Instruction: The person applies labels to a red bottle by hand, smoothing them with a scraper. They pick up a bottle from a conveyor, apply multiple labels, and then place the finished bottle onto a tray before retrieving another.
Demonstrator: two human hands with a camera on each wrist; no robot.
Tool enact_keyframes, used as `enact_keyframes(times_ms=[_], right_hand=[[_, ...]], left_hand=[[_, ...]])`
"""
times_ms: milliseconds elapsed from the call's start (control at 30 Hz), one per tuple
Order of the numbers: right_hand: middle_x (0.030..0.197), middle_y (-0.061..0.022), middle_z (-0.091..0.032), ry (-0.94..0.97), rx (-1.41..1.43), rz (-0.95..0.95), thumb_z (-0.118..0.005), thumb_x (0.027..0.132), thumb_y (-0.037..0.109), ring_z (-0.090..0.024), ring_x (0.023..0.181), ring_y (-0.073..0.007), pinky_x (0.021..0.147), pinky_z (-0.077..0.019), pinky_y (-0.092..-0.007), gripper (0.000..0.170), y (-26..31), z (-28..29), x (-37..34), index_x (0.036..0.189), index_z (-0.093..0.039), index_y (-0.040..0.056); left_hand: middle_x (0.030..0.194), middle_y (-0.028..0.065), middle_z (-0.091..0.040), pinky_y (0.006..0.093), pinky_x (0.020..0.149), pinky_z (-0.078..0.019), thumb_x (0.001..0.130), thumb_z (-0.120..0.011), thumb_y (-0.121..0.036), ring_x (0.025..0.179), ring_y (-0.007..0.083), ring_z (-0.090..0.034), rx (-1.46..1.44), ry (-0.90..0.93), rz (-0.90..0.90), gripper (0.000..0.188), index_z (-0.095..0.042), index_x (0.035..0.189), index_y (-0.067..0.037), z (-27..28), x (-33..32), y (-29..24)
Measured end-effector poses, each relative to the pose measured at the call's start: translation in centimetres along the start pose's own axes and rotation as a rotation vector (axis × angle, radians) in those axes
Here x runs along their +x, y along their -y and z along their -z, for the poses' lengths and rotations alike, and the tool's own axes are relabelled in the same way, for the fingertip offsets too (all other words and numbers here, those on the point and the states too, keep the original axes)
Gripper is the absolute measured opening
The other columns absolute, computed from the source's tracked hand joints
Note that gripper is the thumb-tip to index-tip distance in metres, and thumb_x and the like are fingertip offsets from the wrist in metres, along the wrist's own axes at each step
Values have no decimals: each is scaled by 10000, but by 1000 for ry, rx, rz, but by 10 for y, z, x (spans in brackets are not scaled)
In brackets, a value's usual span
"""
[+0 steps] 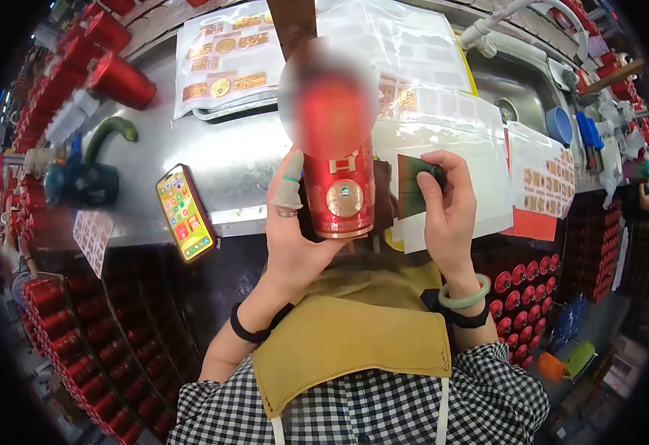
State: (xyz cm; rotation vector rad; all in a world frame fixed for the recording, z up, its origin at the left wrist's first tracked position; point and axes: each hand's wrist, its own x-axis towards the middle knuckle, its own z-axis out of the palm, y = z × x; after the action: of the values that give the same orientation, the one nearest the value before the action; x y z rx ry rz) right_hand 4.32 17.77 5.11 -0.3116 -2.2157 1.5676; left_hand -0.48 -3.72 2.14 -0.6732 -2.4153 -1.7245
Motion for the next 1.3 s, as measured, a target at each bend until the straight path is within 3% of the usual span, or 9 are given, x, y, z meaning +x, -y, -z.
enact_keyframes(times_ms=[233, 467, 633, 800, 867, 1100, 1167, 1233, 1300], right_hand=[[1100, -66, -635, 198, 176, -196, -636, 1016, 77, -575, 1011, -137, 911, -483, -301, 255, 12, -11, -5, 1248, -566, -2], [1244, -139, -662, 365, 64, -305, -821, 903, 223, -611, 1168, -208, 1029, -481, -361, 699, 13, -25, -10, 1463, -495, -38], [1331, -168, -647, 411, 144, -334, -832, 888, 230, -609, 1206, -240, 1070, -462, -377, 762, 11, -21, -8, 1502, -473, -45], [1367, -167, -639, 435, 138, -309, -833, 886, 224, -604, 1215, -232, 1083, -455, -379, 753, 11, -18, -5, 1499, -483, -39], [1023, 33, -503, 462, 113, -344, -836, 902, 145, -449, 892, -49, 774, -380, -202, 767, 15, -16, -3, 1548, -454, -16], [1023, 41, -494, 476, 189, -314, -832, 901, 136, -459, 877, -45, 772, -389, -203, 765, 18, -16, -3, 1555, -459, -2], [1015, 40, -506, 478, 340, -484, -817, 908, 117, -463, 858, -38, 755, -389, -201, 751, 21, -13, 0, 1556, -455, -3], [1152, -63, -651, 492, 302, -474, -812, 916, 190, -604, 1006, -147, 909, -505, -309, 749, 19, -13, 2, 1534, -447, -23], [966, 47, -522, 443, 199, -394, -806, 908, 89, -447, 795, -24, 703, -374, -201, 726, 16, -18, -2, 1544, -466, 0]], left_hand=[[1625, 254, -400, 445, 1177, -414, 685, -987, -211, 1474, 372, -455, -7, 78, -23, 1143, -341, 1600, 17, 5, -2, 9], [1638, 237, -389, 436, 1231, -332, 736, -957, -209, 1524, 331, -384, -196, 218, 141, 1166, -253, 1635, 31, 20, 7, 0], [1648, 191, -360, 408, 1238, -302, 944, -739, -93, 1500, 277, -396, -509, 198, 272, 894, -207, 1651, 28, 22, 15, -3], [1619, 183, -392, 407, 1220, -335, 966, -726, -90, 1480, 258, -415, -501, 200, 288, 866, -207, 1649, 25, 16, 15, -6], [1608, 180, -403, 405, 1214, -346, 965, -730, -90, 1473, 252, -421, -530, 191, 298, 868, -208, 1649, 24, 15, 15, -5], [1592, 179, -415, 404, 1212, -353, 961, -751, -104, 1462, 253, -432, -533, 193, 278, 877, -213, 1642, 26, 15, 19, -7], [1591, 182, -415, 406, 1211, -355, 960, -755, -109, 1463, 254, -431, -537, 184, 277, 883, -209, 1641, 28, 13, 20, -7], [1584, 185, -423, 406, 1206, -363, 958, -759, -112, 1453, 253, -443, -587, 173, 304, 892, -202, 1641, 29, 12, 22, -9], [1582, 186, -425, 404, 1202, -368, 959, -758, -112, 1448, 252, -450, -573, 177, 286, 891, -201, 1641, 29, 10, 23, -8]])
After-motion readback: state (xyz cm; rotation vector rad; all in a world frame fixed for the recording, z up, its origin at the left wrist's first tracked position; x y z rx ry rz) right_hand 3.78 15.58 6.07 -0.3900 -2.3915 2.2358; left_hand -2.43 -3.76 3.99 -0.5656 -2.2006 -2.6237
